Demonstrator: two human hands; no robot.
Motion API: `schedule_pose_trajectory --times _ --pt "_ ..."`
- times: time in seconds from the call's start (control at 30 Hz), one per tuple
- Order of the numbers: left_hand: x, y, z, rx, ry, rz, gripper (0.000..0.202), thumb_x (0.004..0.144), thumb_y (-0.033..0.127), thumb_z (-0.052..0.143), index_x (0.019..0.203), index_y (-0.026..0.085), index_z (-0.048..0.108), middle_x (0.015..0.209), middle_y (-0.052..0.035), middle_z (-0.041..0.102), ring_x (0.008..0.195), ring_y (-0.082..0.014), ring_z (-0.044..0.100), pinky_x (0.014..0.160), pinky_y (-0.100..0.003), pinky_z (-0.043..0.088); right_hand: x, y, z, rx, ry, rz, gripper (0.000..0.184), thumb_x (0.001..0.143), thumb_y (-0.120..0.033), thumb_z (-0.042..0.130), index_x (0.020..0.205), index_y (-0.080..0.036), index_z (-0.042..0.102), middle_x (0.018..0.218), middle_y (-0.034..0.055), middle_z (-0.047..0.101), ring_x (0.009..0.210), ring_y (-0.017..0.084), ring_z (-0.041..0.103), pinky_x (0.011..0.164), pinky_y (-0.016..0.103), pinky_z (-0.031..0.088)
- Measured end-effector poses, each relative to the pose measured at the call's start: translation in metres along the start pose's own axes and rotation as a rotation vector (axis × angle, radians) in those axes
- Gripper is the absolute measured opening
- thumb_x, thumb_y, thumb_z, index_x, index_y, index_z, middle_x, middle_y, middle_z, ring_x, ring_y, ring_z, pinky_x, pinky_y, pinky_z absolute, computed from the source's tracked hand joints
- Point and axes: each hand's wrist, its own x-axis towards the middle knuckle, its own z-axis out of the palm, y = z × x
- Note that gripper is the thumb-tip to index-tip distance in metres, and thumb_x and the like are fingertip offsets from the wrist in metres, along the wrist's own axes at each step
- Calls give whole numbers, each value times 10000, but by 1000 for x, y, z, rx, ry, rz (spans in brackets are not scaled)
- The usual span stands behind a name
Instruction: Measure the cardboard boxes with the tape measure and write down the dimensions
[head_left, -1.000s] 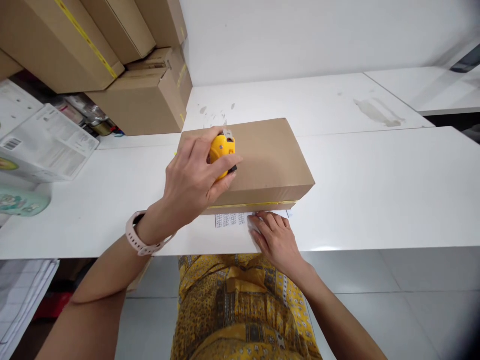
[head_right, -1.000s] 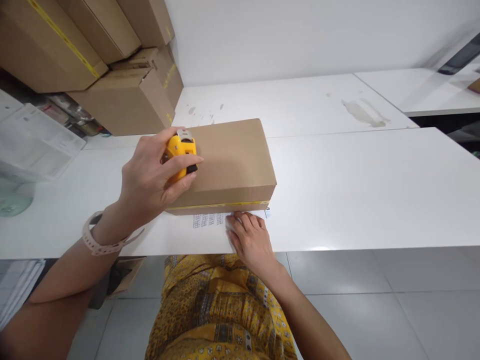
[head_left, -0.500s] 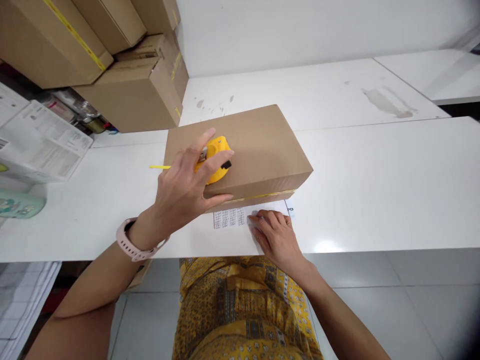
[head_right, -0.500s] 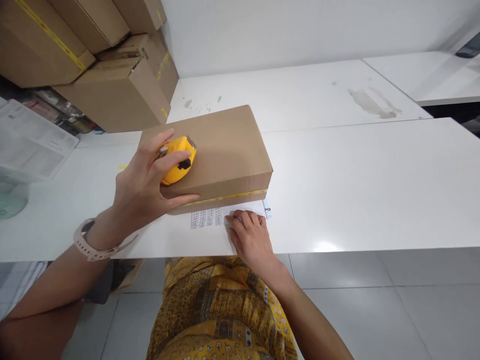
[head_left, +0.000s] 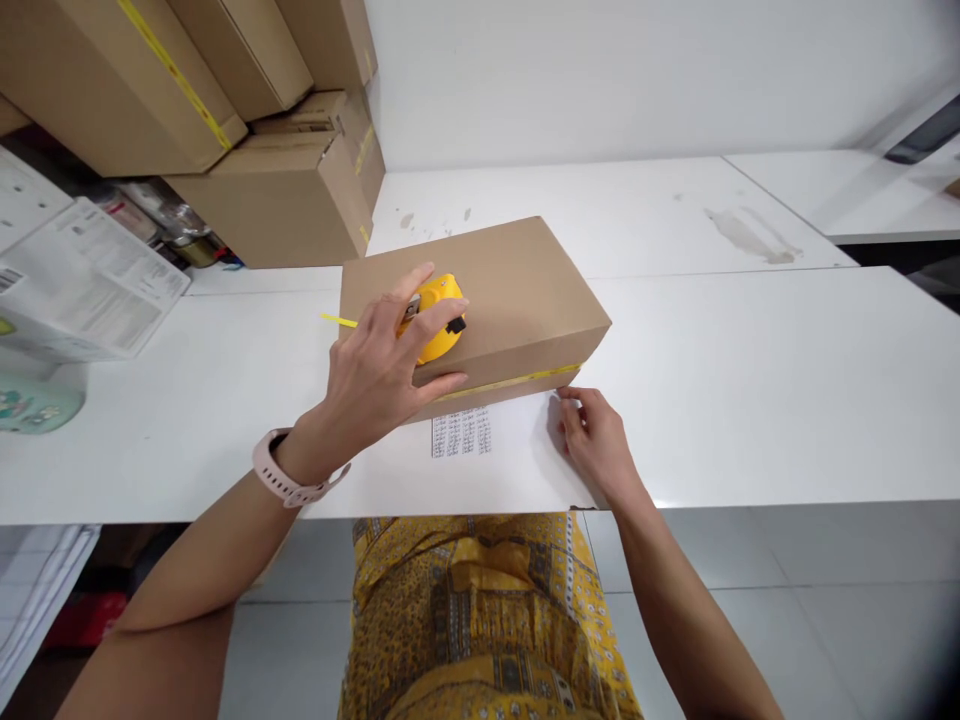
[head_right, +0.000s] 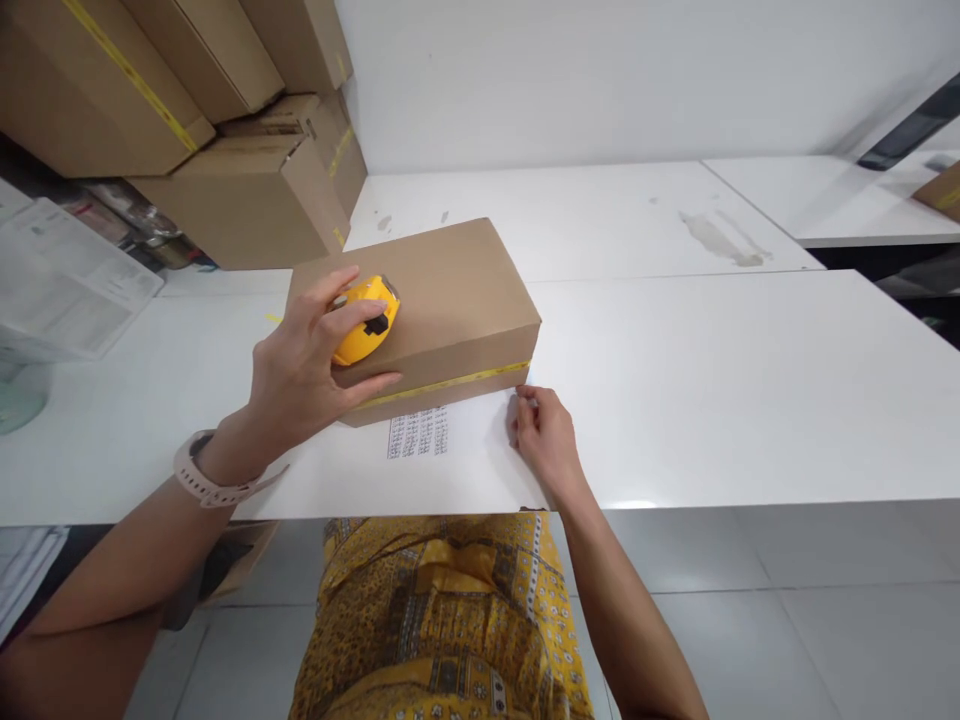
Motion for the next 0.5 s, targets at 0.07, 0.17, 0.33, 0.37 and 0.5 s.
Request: schedule_pose_trajectory --times 0.07,0.17,0.33,0.37,0.5 --pt "-1 -1 -1 20 18 -6 590 856 524 784 1358 304 564 1534 -133 524 1290 -339 612 808 -363 597 10 -3 1 175 -47 162 387 929 -440 519 1177 -163 627 915 101 692 612 177 628 558 366 577" --pt "-2 -2 -1 58 33 -10 550 873 501 768 1345 296 574 1515 -130 553 1261 -322 641 764 -340 594 24 -6 1 404 -43 243 435 830 -405 601 1214 -201 602 1067 101 679 722 173 659 506 311 568" --pt "-6 -6 -4 32 82 -10 535 866 498 768 1329 303 585 1495 -119 579 1234 -322 659 759 -348 594 49 -6 -2 633 -166 311 164 675 -271 659 807 -173 649 782 61 656 627 133 597 481 251 472" --pt "-8 -8 -6 22 95 -27 538 862 496 774 1325 303 581 1491 -119 582 1241 -322 655 774 -358 598 52 -7 -2 649 -176 298 140 655 -257 675 766 -179 641 740 45 647 615 129 588 499 255 477" --pt "-19 -18 -17 -47 189 -75 568 848 464 798 1336 327 542 1463 -104 592 1285 -325 626 862 -426 611 59 -18 10 661 -235 86 223 717 -319 731 912 -214 710 937 50 746 861 194 701 787 364 595"
